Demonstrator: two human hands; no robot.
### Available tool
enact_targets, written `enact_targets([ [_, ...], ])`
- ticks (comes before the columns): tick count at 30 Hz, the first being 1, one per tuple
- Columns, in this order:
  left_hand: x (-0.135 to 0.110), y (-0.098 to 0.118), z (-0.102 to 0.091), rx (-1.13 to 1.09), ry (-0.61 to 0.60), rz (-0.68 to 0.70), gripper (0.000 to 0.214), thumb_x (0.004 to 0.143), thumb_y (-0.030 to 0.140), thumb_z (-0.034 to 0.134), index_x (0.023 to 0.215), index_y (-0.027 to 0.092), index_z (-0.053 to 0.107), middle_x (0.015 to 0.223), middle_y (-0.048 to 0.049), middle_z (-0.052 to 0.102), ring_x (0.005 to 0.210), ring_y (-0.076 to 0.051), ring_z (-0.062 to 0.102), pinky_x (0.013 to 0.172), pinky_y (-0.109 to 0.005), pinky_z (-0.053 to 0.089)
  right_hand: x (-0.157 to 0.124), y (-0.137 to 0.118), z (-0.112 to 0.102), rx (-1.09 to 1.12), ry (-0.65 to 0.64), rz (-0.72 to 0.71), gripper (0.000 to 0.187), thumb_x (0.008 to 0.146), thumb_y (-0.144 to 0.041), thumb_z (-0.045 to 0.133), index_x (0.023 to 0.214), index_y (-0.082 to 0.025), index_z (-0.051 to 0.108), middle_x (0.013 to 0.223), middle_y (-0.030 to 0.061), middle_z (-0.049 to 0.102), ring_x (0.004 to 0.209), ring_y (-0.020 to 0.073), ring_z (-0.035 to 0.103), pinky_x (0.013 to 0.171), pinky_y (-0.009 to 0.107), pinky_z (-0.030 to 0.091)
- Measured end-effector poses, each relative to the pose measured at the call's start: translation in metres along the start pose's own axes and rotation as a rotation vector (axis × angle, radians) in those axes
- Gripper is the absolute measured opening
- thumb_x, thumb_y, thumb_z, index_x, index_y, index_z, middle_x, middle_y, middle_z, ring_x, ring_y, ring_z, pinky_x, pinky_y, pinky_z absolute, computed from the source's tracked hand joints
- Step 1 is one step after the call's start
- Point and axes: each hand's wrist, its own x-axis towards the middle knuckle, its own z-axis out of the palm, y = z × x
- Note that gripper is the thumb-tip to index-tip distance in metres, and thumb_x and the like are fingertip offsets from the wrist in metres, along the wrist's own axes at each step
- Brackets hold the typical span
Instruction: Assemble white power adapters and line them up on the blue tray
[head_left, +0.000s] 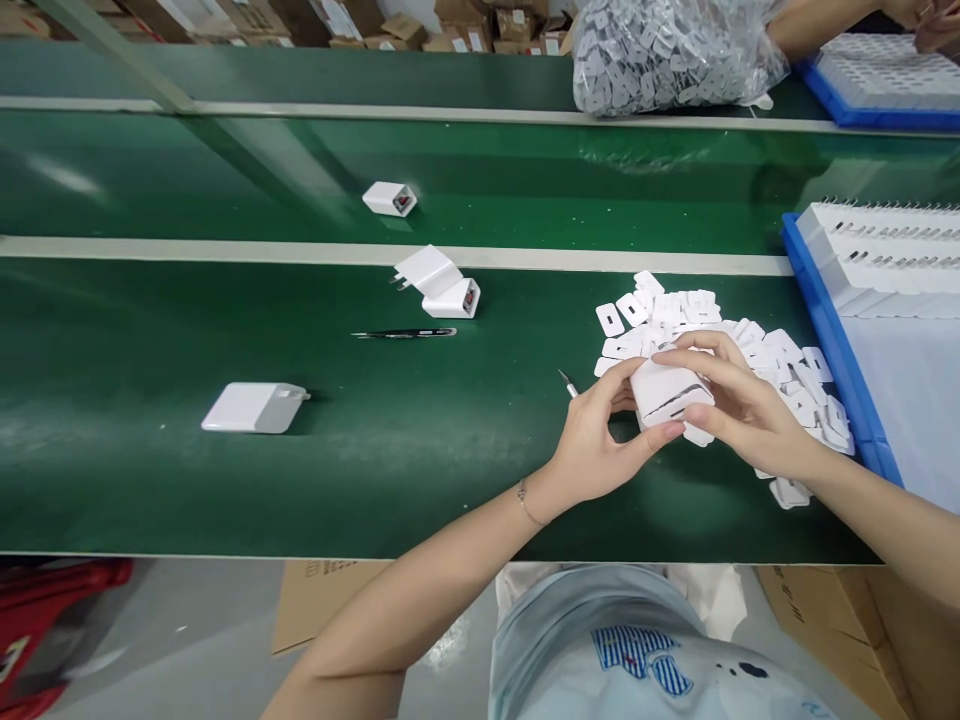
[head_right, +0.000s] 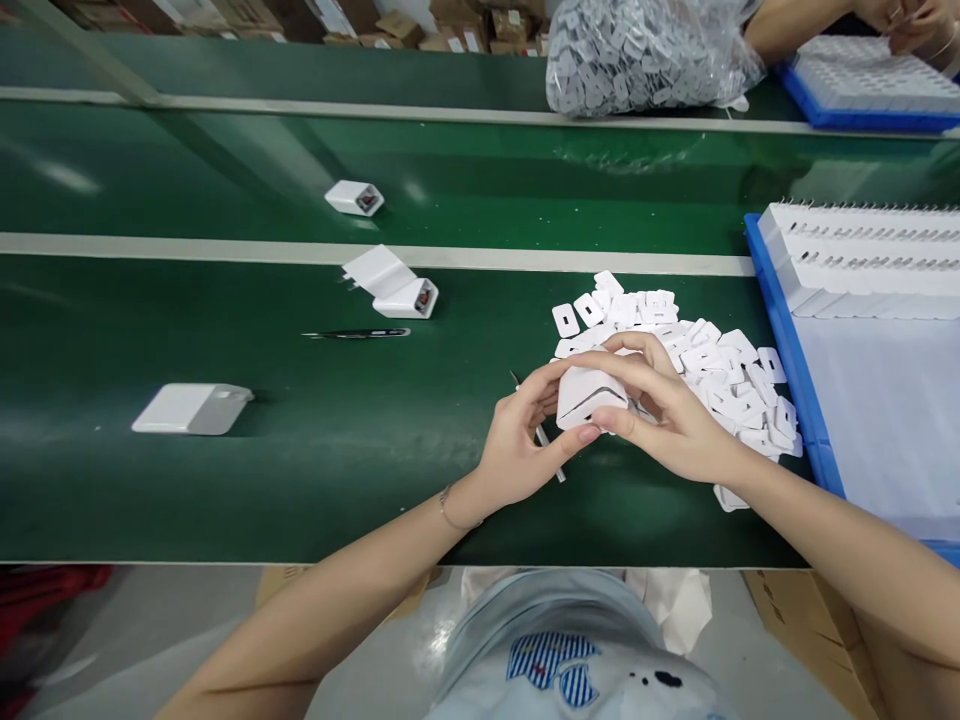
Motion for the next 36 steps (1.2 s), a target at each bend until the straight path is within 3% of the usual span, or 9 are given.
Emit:
enact_targets([
  [4,0.000,-0.001,-0.001,-0.047,-0.030,0.004,0.051,0.083,0.037,0.074,0.125,0.016,0.053,0.116,-0.0128,0.070,0.103,-0.021,0.071,0.089,-0.030,0.058,0.000,-0.002,-0.003,-0.021,-0.018,-0.022,0.037,0.101,-0.037,0.048,0.135,-0.045,0.057,0.126,0.0051,0.051,0.129,0.0231,0.046,0.103,0.039,0.049],
  [10,0.004,0.000,0.000,-0.172,-0.062,-0.064,0.050,0.082,0.034,0.076,0.124,0.019,0.054,0.123,-0.0100,0.066,0.114,-0.021,0.065,0.097,-0.031,0.055,0.002,-0.003,-0.004,-0.058,-0.020,-0.078,0.036,0.101,-0.033,0.048,0.134,-0.041,0.059,0.137,0.0029,0.053,0.135,0.0232,0.045,0.112,0.043,0.042],
  [19,0.002,-0.001,-0.002,-0.232,-0.064,-0.091,0.052,0.080,0.044,0.076,0.124,0.021,0.058,0.119,-0.0094,0.068,0.109,-0.023,0.067,0.096,-0.034,0.055,0.003,-0.007,-0.003,-0.048,0.019,-0.055,0.025,0.096,-0.038,0.054,0.117,-0.032,0.067,0.127,0.0085,0.057,0.125,0.0260,0.053,0.099,0.043,0.052],
  [28,0.002,0.002,0.002,-0.208,-0.043,-0.044,0.047,0.083,0.042,0.074,0.122,0.020,0.061,0.115,-0.0082,0.068,0.108,-0.023,0.066,0.094,-0.032,0.054,0.002,-0.011,0.004,-0.074,0.076,-0.121,0.017,0.097,-0.025,0.052,0.104,-0.030,0.067,0.123,0.0068,0.056,0.124,0.0237,0.052,0.104,0.042,0.045],
  [36,0.004,0.003,0.002,-0.132,-0.013,-0.047,0.050,0.082,0.049,0.072,0.119,0.018,0.062,0.107,-0.0079,0.069,0.100,-0.023,0.067,0.089,-0.033,0.057,0.005,-0.014,0.007,-0.033,0.138,-0.022,0.021,0.097,-0.040,0.054,0.095,-0.030,0.072,0.119,0.0067,0.062,0.118,0.0259,0.057,0.102,0.044,0.048],
])
